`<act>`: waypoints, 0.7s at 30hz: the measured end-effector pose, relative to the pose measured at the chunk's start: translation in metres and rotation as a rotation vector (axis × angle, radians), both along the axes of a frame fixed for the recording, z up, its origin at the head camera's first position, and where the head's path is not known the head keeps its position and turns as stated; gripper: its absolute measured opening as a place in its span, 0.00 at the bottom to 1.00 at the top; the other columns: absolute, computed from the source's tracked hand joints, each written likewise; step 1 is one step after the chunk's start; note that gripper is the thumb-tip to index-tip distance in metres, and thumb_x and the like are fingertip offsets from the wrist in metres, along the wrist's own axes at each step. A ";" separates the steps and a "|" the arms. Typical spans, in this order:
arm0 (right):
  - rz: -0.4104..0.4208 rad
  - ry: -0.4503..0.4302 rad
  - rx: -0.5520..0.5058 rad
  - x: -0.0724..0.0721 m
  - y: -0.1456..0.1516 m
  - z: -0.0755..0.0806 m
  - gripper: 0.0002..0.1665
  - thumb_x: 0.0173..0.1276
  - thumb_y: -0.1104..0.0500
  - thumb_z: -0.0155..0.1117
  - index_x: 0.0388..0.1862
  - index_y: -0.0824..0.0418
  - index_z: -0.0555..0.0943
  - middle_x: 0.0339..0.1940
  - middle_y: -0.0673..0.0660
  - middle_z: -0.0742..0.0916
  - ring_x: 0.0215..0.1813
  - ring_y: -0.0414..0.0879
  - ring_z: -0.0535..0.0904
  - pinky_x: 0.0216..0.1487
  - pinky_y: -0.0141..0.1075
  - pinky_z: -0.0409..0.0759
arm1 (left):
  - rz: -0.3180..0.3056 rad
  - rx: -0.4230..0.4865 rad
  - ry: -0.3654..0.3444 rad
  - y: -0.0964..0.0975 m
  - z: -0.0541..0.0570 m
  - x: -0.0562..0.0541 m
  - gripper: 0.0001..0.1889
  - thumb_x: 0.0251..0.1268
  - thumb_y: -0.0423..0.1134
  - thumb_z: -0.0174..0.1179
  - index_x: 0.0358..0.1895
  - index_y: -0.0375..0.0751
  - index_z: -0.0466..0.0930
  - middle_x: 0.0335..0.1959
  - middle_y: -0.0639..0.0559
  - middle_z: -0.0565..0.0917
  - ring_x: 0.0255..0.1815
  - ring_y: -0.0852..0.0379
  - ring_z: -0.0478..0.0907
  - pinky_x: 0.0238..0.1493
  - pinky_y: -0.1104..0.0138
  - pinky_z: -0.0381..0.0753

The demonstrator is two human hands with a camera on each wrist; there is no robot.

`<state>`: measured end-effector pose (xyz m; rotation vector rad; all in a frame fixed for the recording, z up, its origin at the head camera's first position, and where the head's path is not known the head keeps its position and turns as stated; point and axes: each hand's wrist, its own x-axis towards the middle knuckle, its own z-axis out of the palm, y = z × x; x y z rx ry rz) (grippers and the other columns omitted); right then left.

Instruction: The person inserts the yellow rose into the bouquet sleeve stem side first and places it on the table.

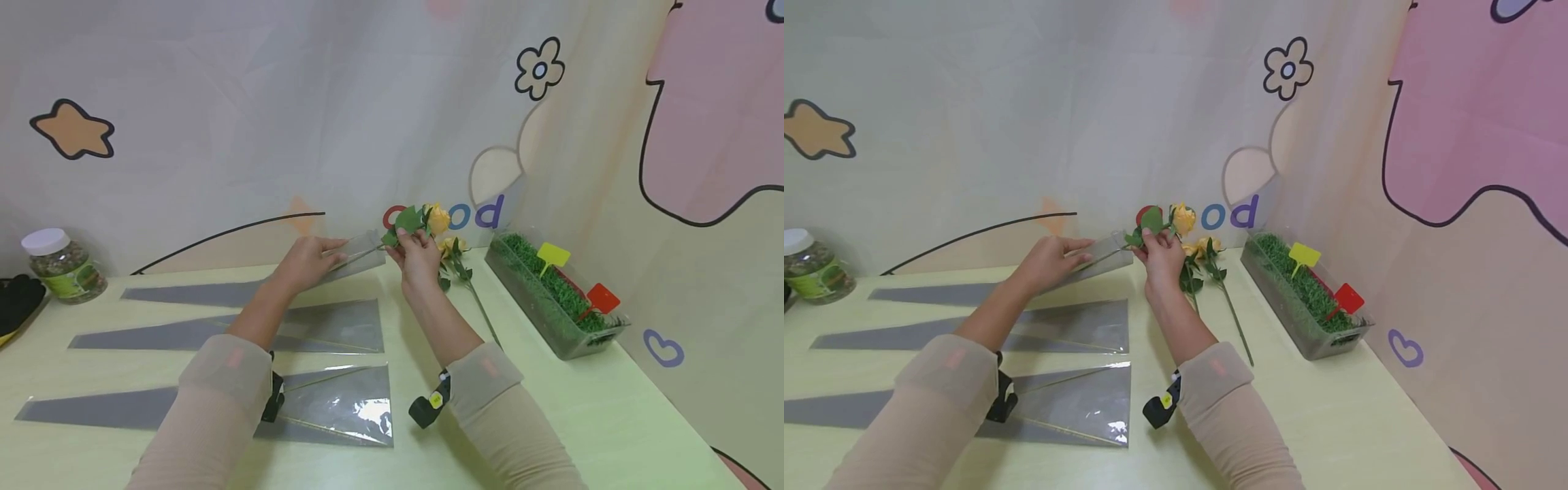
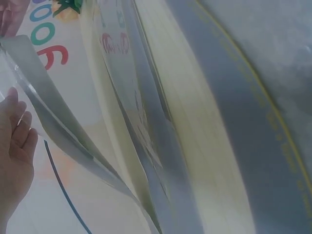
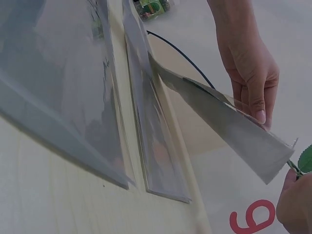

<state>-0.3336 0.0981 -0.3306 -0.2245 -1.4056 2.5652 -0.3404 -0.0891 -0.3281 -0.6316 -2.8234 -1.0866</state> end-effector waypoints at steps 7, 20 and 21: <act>0.009 -0.003 -0.006 0.000 -0.001 -0.001 0.08 0.66 0.65 0.60 0.30 0.58 0.70 0.39 0.54 0.81 0.32 0.41 0.80 0.38 0.30 0.79 | -0.014 0.023 -0.009 0.003 0.002 0.002 0.20 0.66 0.39 0.56 0.61 0.41 0.73 0.49 0.39 0.80 0.13 0.59 0.48 0.24 0.63 0.64; 0.059 -0.088 0.033 -0.001 -0.001 0.000 0.14 0.70 0.61 0.55 0.49 0.68 0.75 0.38 0.55 0.80 0.34 0.41 0.77 0.41 0.29 0.77 | -0.009 -0.005 0.030 0.006 0.003 0.002 0.20 0.66 0.38 0.56 0.60 0.40 0.73 0.58 0.41 0.73 0.23 0.55 0.60 0.34 0.62 0.67; 0.066 -0.092 0.034 -0.001 -0.001 0.000 0.16 0.71 0.60 0.53 0.52 0.69 0.74 0.39 0.56 0.80 0.35 0.41 0.77 0.42 0.29 0.77 | -0.008 -0.006 0.031 0.006 0.003 0.002 0.20 0.66 0.38 0.56 0.60 0.40 0.73 0.58 0.41 0.73 0.23 0.55 0.60 0.35 0.62 0.67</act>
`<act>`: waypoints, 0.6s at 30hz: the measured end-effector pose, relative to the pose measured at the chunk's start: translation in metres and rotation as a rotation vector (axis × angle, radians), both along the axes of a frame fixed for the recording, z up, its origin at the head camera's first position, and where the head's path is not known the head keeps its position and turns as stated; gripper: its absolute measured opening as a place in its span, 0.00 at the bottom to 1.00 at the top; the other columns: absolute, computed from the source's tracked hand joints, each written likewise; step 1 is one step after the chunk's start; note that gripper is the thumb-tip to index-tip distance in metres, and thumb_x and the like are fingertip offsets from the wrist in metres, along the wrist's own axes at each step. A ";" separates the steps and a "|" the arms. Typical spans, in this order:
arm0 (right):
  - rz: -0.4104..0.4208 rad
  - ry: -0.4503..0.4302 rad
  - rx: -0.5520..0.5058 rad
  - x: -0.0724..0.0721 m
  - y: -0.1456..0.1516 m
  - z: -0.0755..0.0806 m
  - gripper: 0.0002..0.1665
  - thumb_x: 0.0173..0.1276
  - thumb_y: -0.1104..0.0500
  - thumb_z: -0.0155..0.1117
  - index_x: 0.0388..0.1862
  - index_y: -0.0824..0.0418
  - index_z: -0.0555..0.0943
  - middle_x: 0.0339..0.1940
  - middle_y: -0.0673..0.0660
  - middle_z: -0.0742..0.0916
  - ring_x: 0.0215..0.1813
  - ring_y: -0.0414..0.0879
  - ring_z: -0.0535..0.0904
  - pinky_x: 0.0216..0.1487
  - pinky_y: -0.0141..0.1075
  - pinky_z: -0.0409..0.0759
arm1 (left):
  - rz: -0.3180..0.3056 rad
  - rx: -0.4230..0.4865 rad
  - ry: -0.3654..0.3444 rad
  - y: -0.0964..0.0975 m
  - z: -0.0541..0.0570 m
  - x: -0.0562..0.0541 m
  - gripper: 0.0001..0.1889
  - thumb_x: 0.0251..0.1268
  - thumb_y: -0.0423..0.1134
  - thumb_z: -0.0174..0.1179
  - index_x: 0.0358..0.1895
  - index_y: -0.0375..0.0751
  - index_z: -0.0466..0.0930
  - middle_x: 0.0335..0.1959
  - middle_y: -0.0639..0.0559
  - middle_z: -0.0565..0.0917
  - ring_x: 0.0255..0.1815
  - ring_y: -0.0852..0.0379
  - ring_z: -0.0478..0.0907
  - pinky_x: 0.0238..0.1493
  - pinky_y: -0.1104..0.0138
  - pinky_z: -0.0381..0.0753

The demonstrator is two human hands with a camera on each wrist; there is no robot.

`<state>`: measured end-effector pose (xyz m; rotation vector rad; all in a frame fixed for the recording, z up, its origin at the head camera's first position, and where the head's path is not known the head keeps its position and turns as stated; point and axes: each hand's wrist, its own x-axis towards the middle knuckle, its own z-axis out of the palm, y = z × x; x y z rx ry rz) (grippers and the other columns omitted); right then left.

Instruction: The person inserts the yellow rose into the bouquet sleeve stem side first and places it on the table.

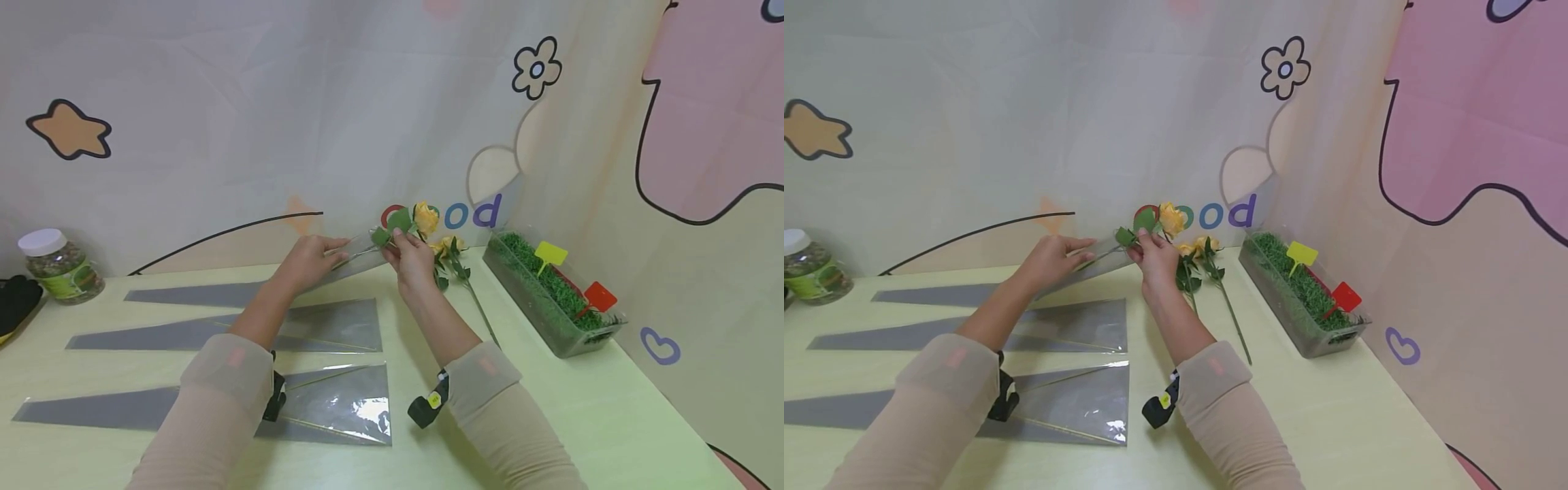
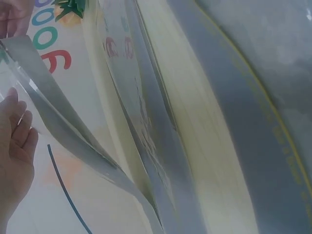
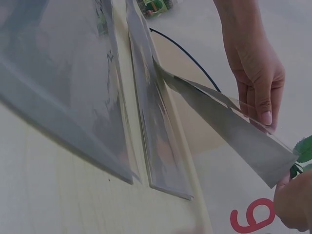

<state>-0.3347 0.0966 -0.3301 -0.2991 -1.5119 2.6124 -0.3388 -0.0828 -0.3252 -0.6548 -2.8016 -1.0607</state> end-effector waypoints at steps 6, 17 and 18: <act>0.018 -0.013 0.004 0.000 -0.001 -0.001 0.17 0.74 0.59 0.48 0.55 0.69 0.74 0.42 0.58 0.79 0.40 0.45 0.76 0.47 0.32 0.76 | 0.003 0.006 -0.010 -0.002 0.000 0.000 0.19 0.66 0.39 0.56 0.60 0.40 0.74 0.57 0.41 0.74 0.19 0.56 0.54 0.33 0.62 0.68; -0.119 0.013 -0.024 -0.001 -0.003 -0.003 0.15 0.69 0.65 0.55 0.51 0.71 0.78 0.35 0.56 0.81 0.31 0.42 0.79 0.42 0.32 0.79 | 0.006 0.048 -0.027 -0.004 0.001 -0.001 0.20 0.66 0.39 0.57 0.60 0.40 0.73 0.57 0.40 0.74 0.21 0.56 0.57 0.25 0.64 0.62; -0.133 0.015 -0.031 -0.001 -0.003 -0.003 0.15 0.68 0.65 0.55 0.50 0.71 0.79 0.33 0.56 0.81 0.30 0.41 0.79 0.42 0.32 0.79 | 0.006 0.049 -0.028 -0.004 0.001 -0.001 0.20 0.66 0.39 0.57 0.60 0.39 0.73 0.57 0.40 0.74 0.21 0.56 0.57 0.25 0.64 0.62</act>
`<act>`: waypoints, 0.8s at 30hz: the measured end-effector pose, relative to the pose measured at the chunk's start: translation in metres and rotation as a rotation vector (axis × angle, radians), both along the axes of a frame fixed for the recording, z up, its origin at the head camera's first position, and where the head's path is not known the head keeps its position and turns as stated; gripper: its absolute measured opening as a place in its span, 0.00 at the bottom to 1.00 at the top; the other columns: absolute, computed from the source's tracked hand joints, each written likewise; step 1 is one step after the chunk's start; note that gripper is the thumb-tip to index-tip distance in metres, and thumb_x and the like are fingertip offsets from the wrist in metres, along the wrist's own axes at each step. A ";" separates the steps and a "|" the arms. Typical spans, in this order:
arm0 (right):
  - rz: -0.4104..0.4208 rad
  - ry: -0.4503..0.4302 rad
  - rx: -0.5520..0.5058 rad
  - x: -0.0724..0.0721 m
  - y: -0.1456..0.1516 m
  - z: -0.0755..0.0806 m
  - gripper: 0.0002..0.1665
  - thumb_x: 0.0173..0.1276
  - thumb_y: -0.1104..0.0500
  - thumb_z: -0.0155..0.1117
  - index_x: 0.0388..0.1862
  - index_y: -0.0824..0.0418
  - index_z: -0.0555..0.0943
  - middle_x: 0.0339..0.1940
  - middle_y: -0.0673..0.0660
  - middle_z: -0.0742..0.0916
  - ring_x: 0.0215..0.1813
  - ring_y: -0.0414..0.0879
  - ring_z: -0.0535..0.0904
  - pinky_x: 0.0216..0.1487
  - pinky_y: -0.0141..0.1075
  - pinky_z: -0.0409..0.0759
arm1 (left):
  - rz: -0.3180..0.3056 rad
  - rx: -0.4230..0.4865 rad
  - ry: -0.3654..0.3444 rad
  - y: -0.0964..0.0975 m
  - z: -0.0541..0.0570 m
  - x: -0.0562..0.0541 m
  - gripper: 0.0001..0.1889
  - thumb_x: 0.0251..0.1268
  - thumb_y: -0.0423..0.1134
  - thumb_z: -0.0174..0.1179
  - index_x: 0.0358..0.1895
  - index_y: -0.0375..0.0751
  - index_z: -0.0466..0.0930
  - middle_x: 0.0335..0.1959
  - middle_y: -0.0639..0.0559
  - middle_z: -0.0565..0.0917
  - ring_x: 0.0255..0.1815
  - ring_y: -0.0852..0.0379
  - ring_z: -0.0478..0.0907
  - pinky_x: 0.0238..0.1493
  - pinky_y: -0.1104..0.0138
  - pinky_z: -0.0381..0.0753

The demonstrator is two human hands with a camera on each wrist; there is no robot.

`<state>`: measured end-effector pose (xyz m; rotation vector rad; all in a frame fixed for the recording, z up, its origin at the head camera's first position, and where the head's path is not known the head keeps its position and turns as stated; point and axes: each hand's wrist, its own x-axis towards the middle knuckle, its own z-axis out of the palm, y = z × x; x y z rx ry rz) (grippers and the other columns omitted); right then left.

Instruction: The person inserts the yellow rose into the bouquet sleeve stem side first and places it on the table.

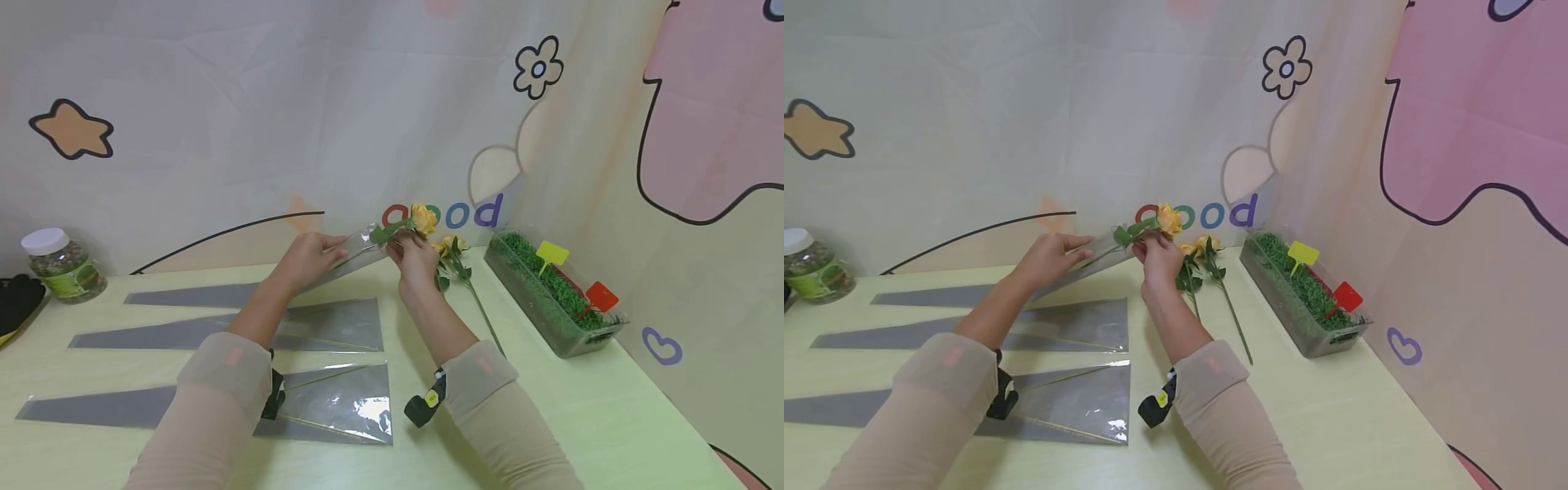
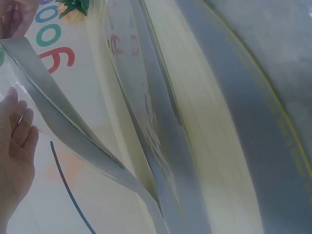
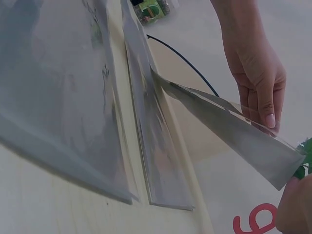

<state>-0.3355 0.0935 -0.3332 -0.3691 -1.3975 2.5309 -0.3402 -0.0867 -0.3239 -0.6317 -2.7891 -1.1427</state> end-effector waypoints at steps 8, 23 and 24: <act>-0.048 -0.074 0.058 0.000 0.002 0.000 0.14 0.64 0.65 0.60 0.48 0.67 0.76 0.25 0.51 0.81 0.28 0.39 0.77 0.39 0.31 0.74 | -0.019 0.008 -0.010 0.001 0.001 0.002 0.20 0.66 0.38 0.56 0.61 0.40 0.73 0.52 0.38 0.78 0.18 0.57 0.51 0.26 0.62 0.63; -0.028 -0.039 0.072 0.002 0.004 0.001 0.41 0.62 0.67 0.61 0.70 0.47 0.55 0.30 0.54 0.81 0.31 0.43 0.78 0.37 0.32 0.74 | -0.014 -0.006 0.001 0.001 0.003 0.002 0.20 0.66 0.38 0.56 0.60 0.40 0.73 0.45 0.38 0.81 0.15 0.59 0.48 0.30 0.62 0.66; -0.026 -0.036 0.078 0.002 0.005 0.001 0.40 0.63 0.67 0.61 0.69 0.48 0.56 0.31 0.54 0.81 0.31 0.43 0.78 0.37 0.32 0.74 | -0.013 -0.007 0.003 0.001 0.003 0.002 0.19 0.66 0.38 0.56 0.60 0.40 0.73 0.44 0.38 0.81 0.15 0.59 0.48 0.29 0.62 0.65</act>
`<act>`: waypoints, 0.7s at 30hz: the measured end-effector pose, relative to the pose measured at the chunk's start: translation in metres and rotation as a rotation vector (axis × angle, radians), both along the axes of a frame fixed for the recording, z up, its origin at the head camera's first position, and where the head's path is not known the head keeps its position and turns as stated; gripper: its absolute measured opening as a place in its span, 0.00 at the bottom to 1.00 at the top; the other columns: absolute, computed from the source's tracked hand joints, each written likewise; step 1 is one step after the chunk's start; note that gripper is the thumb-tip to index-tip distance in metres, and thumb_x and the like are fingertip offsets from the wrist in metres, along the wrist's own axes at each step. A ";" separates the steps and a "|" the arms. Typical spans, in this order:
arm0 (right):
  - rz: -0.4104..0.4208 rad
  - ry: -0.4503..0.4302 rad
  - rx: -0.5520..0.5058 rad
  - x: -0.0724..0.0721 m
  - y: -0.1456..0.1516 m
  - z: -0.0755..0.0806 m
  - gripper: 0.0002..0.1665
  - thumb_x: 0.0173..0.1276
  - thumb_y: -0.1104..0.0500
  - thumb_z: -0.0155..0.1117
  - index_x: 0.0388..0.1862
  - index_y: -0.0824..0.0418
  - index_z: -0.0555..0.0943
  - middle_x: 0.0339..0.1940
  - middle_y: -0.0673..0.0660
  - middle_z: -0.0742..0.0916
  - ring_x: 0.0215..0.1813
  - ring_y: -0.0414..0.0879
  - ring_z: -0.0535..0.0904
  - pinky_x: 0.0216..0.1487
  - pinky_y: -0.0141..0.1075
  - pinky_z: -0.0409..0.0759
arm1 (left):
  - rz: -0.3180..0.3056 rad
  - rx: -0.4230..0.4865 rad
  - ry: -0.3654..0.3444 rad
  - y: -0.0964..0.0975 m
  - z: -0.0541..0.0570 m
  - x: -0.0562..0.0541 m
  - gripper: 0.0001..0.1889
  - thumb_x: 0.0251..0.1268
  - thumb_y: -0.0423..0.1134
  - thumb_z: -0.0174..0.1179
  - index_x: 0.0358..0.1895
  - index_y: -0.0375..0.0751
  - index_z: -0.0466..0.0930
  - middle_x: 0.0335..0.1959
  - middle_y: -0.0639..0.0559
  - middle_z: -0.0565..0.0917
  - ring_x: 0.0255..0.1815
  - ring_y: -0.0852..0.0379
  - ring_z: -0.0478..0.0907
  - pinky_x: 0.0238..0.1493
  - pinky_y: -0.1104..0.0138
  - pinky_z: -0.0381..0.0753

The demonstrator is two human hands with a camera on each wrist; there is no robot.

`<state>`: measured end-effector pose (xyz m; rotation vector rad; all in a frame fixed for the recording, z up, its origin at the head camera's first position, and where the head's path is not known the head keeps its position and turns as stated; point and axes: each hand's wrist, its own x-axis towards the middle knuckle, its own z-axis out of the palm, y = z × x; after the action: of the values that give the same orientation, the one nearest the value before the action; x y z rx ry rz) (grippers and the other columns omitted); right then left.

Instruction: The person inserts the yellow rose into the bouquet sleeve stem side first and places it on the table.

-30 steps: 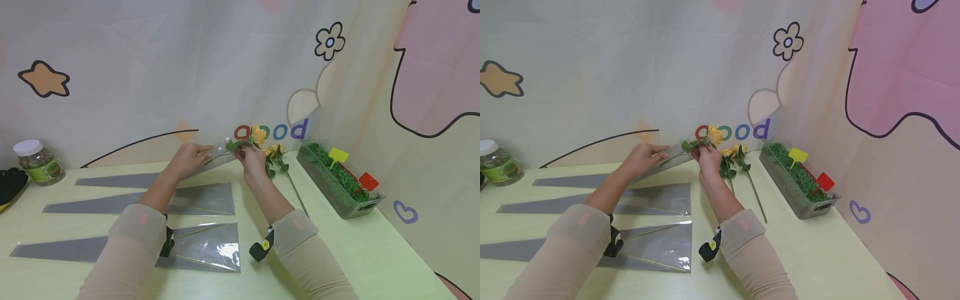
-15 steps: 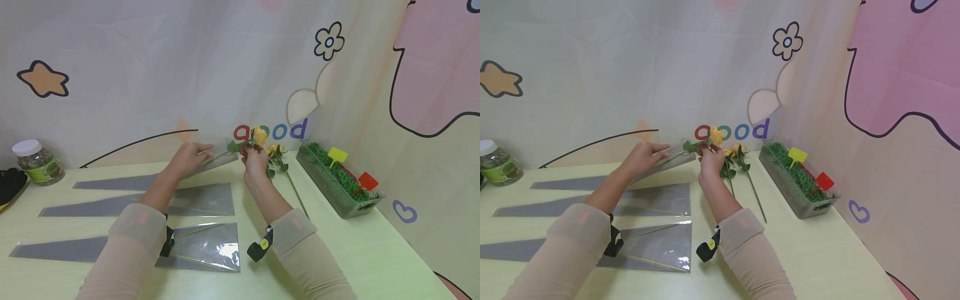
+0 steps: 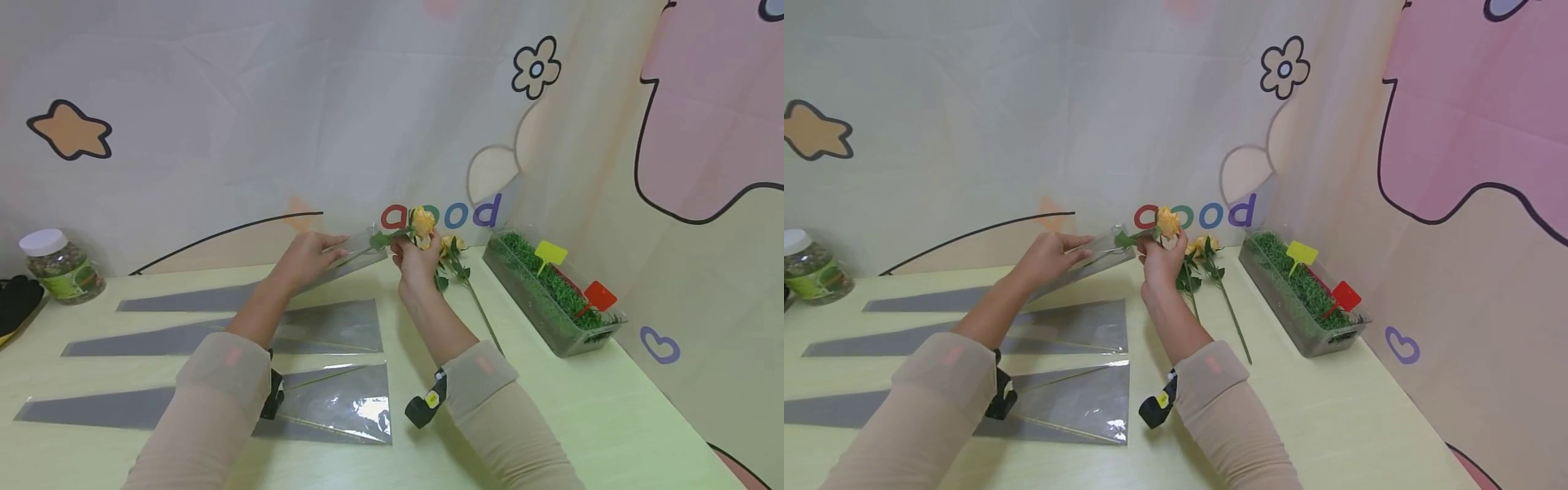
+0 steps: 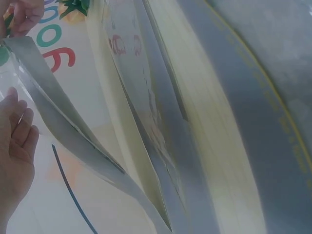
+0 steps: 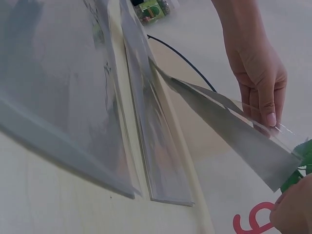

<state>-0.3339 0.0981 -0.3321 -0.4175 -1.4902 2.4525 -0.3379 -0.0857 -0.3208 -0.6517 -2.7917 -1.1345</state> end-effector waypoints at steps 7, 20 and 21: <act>0.048 0.020 0.060 -0.001 0.001 0.000 0.20 0.68 0.63 0.55 0.59 0.58 0.71 0.41 0.54 0.81 0.35 0.44 0.75 0.33 0.30 0.74 | 0.007 -0.009 0.013 -0.001 0.001 0.001 0.19 0.66 0.39 0.57 0.60 0.41 0.74 0.47 0.38 0.81 0.15 0.59 0.49 0.23 0.64 0.61; 0.083 0.012 -0.137 -0.004 0.012 0.002 0.23 0.73 0.42 0.45 0.43 0.60 0.74 0.36 0.54 0.76 0.34 0.45 0.74 0.39 0.33 0.73 | 0.003 0.007 -0.002 -0.003 -0.001 0.001 0.20 0.67 0.39 0.55 0.60 0.40 0.73 0.56 0.41 0.75 0.18 0.58 0.53 0.27 0.63 0.63; 0.081 0.010 -0.127 -0.004 0.013 0.002 0.24 0.71 0.41 0.46 0.44 0.61 0.74 0.36 0.53 0.76 0.34 0.45 0.73 0.40 0.33 0.73 | 0.003 0.007 -0.003 -0.003 -0.001 0.001 0.20 0.67 0.39 0.55 0.60 0.40 0.73 0.55 0.41 0.76 0.18 0.58 0.53 0.27 0.62 0.63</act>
<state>-0.3379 0.1114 -0.3304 -0.3746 -1.3775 2.6176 -0.3367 -0.0889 -0.3222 -0.6461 -2.7887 -1.1452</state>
